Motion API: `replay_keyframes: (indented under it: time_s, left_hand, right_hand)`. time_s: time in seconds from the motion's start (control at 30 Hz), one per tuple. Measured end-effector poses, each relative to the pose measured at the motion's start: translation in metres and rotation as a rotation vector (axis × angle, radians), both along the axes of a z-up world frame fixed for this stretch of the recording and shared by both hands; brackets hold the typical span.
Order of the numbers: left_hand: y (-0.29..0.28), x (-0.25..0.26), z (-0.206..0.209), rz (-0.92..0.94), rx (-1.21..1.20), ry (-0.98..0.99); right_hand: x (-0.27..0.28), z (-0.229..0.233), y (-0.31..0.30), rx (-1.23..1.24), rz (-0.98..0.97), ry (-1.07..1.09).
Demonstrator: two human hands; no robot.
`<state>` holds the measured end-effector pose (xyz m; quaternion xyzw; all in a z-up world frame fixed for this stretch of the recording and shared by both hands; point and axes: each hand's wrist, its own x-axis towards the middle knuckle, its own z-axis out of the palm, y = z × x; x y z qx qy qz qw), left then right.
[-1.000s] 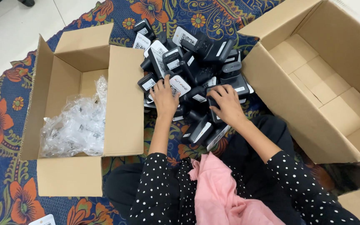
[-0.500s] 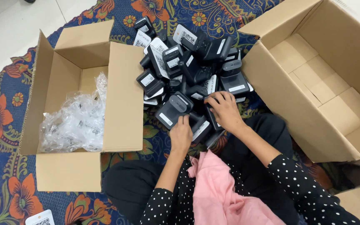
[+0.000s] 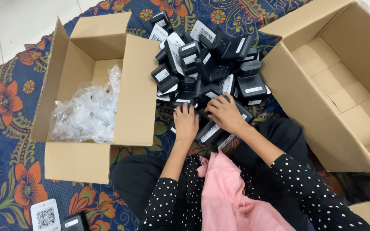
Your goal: The person unboxes and sorts handheld QR code scanners from cardboard boxes on a floor rug.
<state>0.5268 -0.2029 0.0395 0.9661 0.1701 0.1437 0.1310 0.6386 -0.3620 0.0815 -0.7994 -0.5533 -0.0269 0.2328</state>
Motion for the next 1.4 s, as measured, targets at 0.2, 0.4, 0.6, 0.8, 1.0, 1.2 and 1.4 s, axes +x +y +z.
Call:
replay_keyframes:
  time_s: [0.2, 0.4, 0.6, 0.8, 1.0, 1.2, 1.4]
  left_hand:
    - [0.005, -0.043, -0.026, -0.067, -0.114, 0.222]
    - [0.020, -0.065, -0.008, 0.022, -0.176, -0.028]
    - [0.052, -0.101, 0.056, 0.111, -0.210, -0.158]
    - [0.105, -0.194, 0.094, 0.283, -0.096, -0.298]
    - [0.135, -0.310, 0.114, 0.471, -0.070, -0.201]
    - [0.144, -0.433, 0.089, 0.551, -0.244, 0.125]
    - [0.126, -0.519, 0.065, 0.499, -0.402, 0.703]
  right_hand:
    - [-0.012, 0.008, 0.012, -0.020, -0.130, 0.070]
    - [-0.045, 0.022, 0.045, 0.128, -0.074, 0.150]
    - [-0.092, 0.037, 0.091, 0.242, 0.092, 0.251]
    - [-0.166, 0.076, 0.141, 0.319, 0.338, 0.338]
    - [-0.251, 0.080, 0.176, 0.263, 0.577, 0.394]
    - [-0.332, 0.060, 0.184, -0.113, 0.877, 0.382]
    - [-0.407, 0.049, 0.174, -0.853, 0.990, 0.339]
